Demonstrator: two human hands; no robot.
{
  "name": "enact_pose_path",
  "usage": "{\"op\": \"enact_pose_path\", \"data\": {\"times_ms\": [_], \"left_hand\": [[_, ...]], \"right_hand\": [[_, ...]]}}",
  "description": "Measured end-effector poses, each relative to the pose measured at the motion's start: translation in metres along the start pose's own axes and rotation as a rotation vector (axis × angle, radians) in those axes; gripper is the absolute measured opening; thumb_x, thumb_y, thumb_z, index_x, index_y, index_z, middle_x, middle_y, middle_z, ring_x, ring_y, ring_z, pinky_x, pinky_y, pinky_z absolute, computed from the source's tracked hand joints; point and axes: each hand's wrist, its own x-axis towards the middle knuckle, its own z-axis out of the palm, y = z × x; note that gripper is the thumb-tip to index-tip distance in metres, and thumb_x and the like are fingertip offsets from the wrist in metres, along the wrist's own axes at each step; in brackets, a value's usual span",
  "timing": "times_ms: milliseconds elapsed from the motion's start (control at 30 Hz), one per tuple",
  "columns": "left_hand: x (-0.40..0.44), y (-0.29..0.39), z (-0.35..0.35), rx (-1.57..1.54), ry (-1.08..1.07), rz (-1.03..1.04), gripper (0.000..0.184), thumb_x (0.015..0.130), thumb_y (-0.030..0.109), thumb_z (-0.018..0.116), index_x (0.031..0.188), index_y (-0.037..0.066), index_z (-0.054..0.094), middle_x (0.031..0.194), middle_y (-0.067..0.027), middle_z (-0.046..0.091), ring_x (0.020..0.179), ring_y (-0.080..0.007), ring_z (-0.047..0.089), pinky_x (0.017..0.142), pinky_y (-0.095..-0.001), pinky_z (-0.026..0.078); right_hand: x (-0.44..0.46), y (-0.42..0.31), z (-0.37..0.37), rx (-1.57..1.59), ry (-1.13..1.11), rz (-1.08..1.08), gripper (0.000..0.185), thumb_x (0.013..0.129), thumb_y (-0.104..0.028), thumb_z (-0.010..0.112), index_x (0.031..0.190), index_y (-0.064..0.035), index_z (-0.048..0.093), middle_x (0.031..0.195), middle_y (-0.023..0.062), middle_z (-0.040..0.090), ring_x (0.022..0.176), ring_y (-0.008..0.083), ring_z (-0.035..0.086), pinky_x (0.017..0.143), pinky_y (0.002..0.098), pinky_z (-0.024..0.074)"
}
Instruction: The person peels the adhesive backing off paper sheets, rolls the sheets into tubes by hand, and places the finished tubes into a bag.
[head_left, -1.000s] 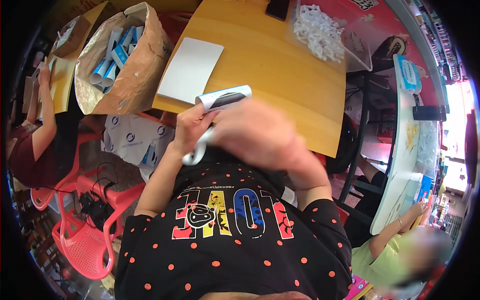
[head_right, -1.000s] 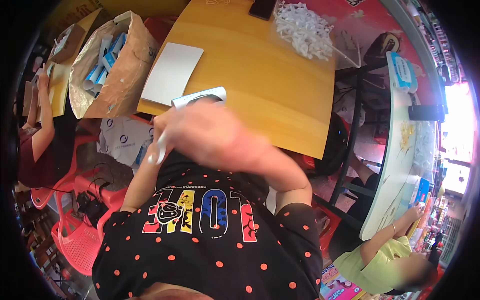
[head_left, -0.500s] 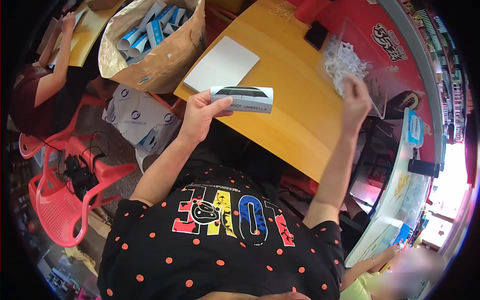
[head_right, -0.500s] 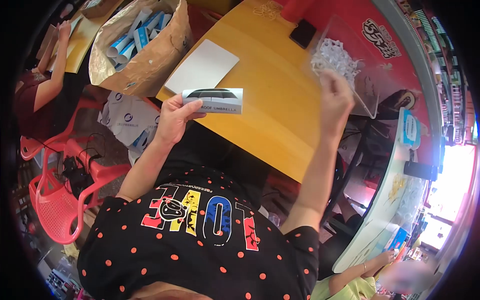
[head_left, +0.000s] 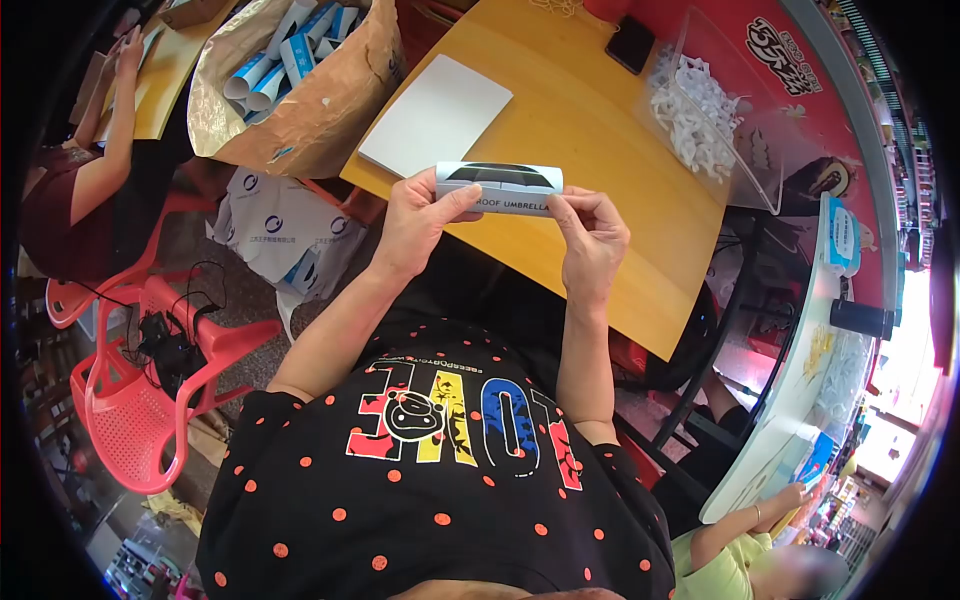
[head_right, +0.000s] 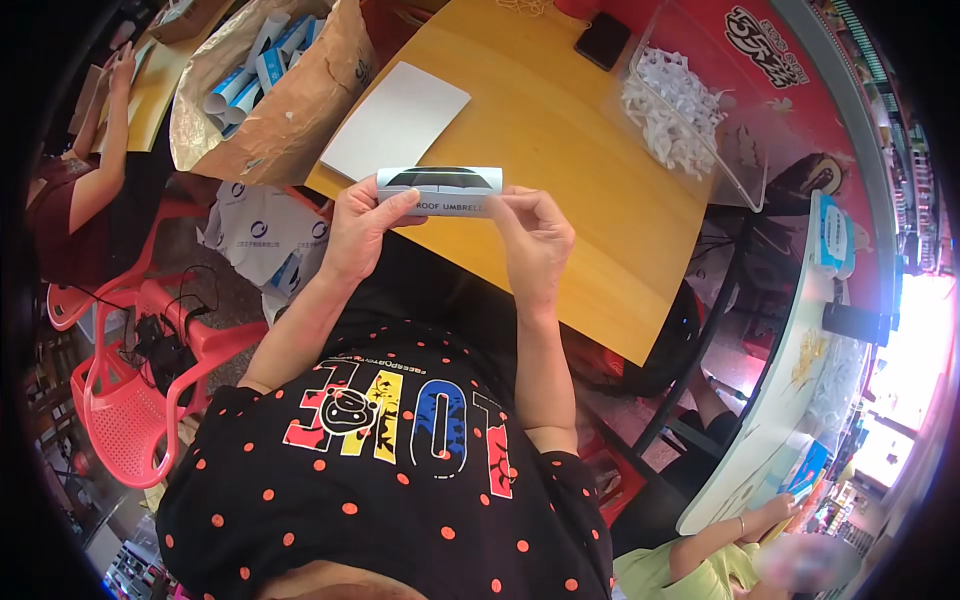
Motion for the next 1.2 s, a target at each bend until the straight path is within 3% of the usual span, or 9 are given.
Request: {"op": "enact_pose_path", "data": {"times_ms": [133, 233, 333, 400, 633, 733, 900, 967, 1200], "left_hand": [[-0.001, -0.002, 0.001, 0.022, -0.001, 0.001, 0.016, 0.086, 0.011, 0.063, 0.097, -0.001, 0.063, 0.088, -0.0059, 0.067, 0.077, -0.0094, 0.062, 0.07, -0.0243, 0.053], [0.002, -0.007, -0.004, 0.055, 0.028, 0.009, 0.017, 0.086, 0.012, 0.064, 0.097, -0.001, 0.064, 0.087, -0.0053, 0.066, 0.075, -0.0088, 0.062, 0.069, -0.024, 0.053], [0.001, -0.006, -0.006, 0.075, 0.044, 0.004, 0.018, 0.086, 0.013, 0.064, 0.098, 0.0, 0.064, 0.086, -0.0046, 0.066, 0.074, -0.0079, 0.061, 0.068, -0.0229, 0.052], [0.0, -0.005, -0.005, 0.136, 0.014, 0.012, 0.018, 0.086, 0.013, 0.064, 0.098, -0.001, 0.064, 0.086, -0.0039, 0.066, 0.074, -0.0075, 0.061, 0.068, -0.0224, 0.051], [-0.005, -0.01, 0.007, 0.166, -0.007, -0.011, 0.018, 0.083, 0.008, 0.066, 0.098, -0.001, 0.063, 0.087, -0.0034, 0.066, 0.077, -0.0078, 0.061, 0.069, -0.0227, 0.051], [-0.008, -0.01, 0.013, 0.192, 0.036, 0.045, 0.023, 0.075, 0.001, 0.072, 0.096, -0.001, 0.063, 0.09, -0.0049, 0.067, 0.081, -0.0087, 0.062, 0.071, -0.0218, 0.05], [-0.007, -0.016, 0.012, 0.221, 0.102, 0.069, 0.02, 0.076, 0.0, 0.071, 0.094, -0.001, 0.063, 0.088, -0.0053, 0.067, 0.079, -0.0087, 0.062, 0.071, -0.0215, 0.05], [-0.006, -0.017, 0.012, 0.179, 0.125, 0.077, 0.018, 0.075, 0.001, 0.073, 0.09, 0.001, 0.064, 0.081, -0.0027, 0.066, 0.068, -0.006, 0.058, 0.06, -0.0194, 0.046], [-0.003, -0.027, 0.003, 0.226, 0.157, 0.052, 0.018, 0.074, 0.003, 0.074, 0.088, 0.002, 0.064, 0.079, -0.0027, 0.066, 0.065, -0.0061, 0.058, 0.057, -0.0198, 0.045]], "right_hand": [[0.004, 0.021, -0.008, 0.137, 0.037, 0.063, 0.007, 0.079, 0.0, 0.067, 0.08, -0.0001, 0.06, 0.085, 0.0071, 0.064, 0.068, 0.0069, 0.054, 0.067, 0.0221, 0.0431], [0.006, 0.032, -0.014, 0.211, -0.009, 0.175, 0.01, 0.08, 0.0, 0.065, 0.088, 0.0012, 0.059, 0.086, 0.0084, 0.064, 0.068, 0.0063, 0.054, 0.062, 0.0211, 0.0439], [0.001, 0.01, -0.004, 0.307, 0.025, 0.38, 0.017, 0.081, 0.001, 0.063, 0.097, 0.0031, 0.057, 0.087, 0.0091, 0.064, 0.061, 0.0046, 0.052, 0.051, 0.0177, 0.0414], [-0.003, 0.0, 0.001, 0.29, -0.122, 0.463, 0.022, 0.082, 0.001, 0.061, 0.103, 0.0045, 0.056, 0.087, 0.0089, 0.064, 0.053, 0.0034, 0.048, 0.042, 0.0157, 0.0365], [-0.011, 0.018, 0.011, 0.392, -0.078, 0.37, 0.019, 0.079, 0.005, 0.063, 0.098, 0.0039, 0.059, 0.084, 0.0085, 0.064, 0.047, 0.0027, 0.044, 0.04, 0.0166, 0.0329], [-0.014, 0.02, 0.016, 0.358, -0.052, 0.332, 0.016, 0.079, 0.006, 0.063, 0.095, 0.0031, 0.06, 0.08, 0.0066, 0.064, 0.046, 0.0021, 0.042, 0.04, 0.0169, 0.03], [-0.018, 0.024, 0.022, 0.334, -0.049, 0.284, 0.015, 0.08, 0.004, 0.064, 0.094, 0.0023, 0.059, 0.076, 0.0043, 0.063, 0.044, 0.0014, 0.041, 0.039, 0.0175, 0.0274], [-0.019, 0.025, 0.024, 0.326, -0.047, 0.281, 0.015, 0.08, 0.003, 0.064, 0.094, 0.0019, 0.059, 0.075, 0.0038, 0.062, 0.044, 0.0014, 0.041, 0.038, 0.0177, 0.0271], [-0.019, 0.041, 0.024, 0.271, -0.073, 0.302, 0.016, 0.082, 0.003, 0.064, 0.097, 0.0025, 0.057, 0.079, 0.0058, 0.063, 0.047, 0.0021, 0.044, 0.039, 0.0157, 0.0321]]}}
